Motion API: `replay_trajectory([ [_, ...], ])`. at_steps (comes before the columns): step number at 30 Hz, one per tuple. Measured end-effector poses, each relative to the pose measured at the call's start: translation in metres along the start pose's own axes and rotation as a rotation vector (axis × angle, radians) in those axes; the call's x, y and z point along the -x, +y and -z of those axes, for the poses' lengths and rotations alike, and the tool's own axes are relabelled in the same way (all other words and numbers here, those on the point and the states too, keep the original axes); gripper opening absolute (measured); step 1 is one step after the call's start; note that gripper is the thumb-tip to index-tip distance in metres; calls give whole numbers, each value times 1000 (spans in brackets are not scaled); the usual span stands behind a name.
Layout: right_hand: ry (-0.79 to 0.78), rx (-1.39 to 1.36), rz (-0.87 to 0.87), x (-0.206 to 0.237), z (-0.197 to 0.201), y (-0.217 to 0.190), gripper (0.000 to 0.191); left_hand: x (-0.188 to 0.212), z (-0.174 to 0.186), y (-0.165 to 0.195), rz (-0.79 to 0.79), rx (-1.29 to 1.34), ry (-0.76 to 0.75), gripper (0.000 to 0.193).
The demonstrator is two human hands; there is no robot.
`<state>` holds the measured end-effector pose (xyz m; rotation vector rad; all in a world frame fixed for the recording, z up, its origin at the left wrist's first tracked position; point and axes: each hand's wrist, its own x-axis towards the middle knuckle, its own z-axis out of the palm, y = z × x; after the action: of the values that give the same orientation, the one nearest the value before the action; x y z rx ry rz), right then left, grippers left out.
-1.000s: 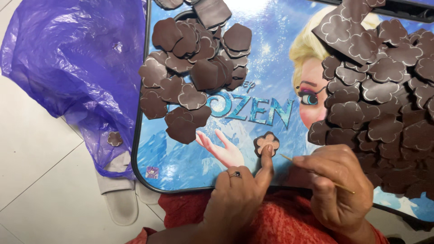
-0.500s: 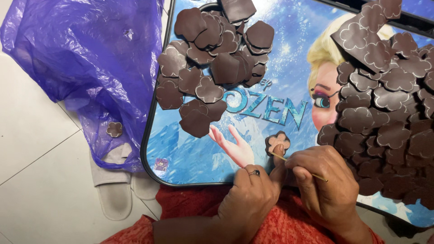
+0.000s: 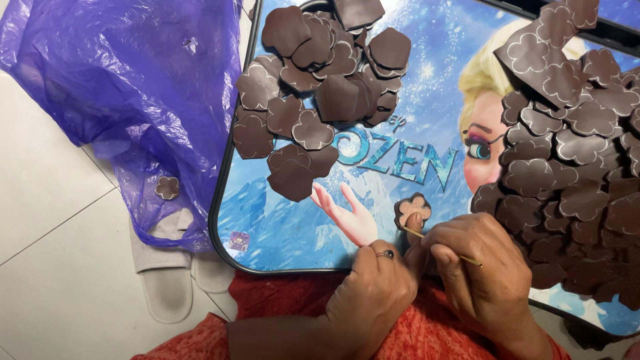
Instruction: The person sits on the floor and uses a small pointed tool to trace or emboss a white outline on brown flower-shaped paper cutouts. They handle the pieces one at a time, then place the finished pieces into a purple plastic bag.
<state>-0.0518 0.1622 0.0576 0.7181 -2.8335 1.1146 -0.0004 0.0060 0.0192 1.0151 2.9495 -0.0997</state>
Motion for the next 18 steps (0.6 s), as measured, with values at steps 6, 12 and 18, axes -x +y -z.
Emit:
replay_trajectory([
  [6, 34, -15, 2, -6, -5, 2, 8, -2, 3, -7, 1, 7, 24, 18],
  [12, 32, -28, -2, -7, -6, 5, 9, -4, 4, -10, 77, -68, 123, 50],
  [18, 44, 28, 6, -8, -5, 5, 8, -6, -2, -10, 93, -5, 158, 45],
])
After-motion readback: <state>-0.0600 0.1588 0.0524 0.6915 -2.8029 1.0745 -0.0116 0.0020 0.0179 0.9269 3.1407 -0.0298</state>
